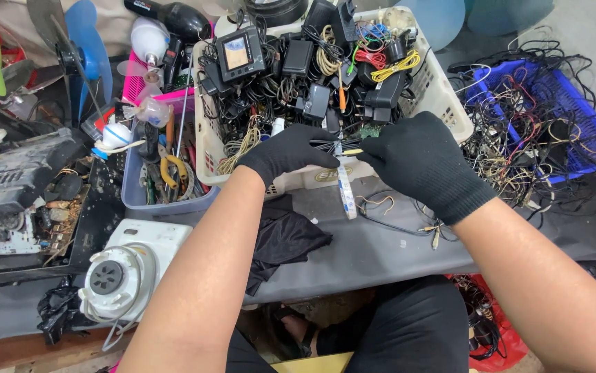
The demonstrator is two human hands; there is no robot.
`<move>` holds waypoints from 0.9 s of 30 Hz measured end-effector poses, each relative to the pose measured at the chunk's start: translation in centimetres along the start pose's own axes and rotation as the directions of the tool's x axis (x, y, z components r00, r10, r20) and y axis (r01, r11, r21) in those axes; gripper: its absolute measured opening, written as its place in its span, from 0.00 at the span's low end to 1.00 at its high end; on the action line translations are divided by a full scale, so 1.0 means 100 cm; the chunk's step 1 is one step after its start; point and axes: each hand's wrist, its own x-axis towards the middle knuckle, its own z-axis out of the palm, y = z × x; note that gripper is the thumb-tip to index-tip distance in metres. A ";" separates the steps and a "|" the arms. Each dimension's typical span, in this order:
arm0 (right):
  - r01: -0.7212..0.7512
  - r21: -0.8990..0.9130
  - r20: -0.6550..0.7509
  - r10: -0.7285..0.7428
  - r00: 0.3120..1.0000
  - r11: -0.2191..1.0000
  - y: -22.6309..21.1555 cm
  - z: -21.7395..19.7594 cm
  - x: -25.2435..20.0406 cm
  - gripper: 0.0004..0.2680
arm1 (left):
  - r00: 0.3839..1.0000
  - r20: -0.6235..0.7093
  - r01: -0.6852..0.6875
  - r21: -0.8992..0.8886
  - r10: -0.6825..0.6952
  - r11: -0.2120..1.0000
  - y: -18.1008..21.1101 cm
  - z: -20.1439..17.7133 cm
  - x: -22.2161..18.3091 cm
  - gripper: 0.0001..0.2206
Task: Bundling electrical wires together and securing them with white adhesive tape.
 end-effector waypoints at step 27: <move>-0.604 0.727 0.192 0.747 0.636 0.327 -0.101 0.148 -0.102 0.12 | 0.993 -0.105 0.043 -0.110 -0.055 0.993 -0.003 0.005 0.008 0.29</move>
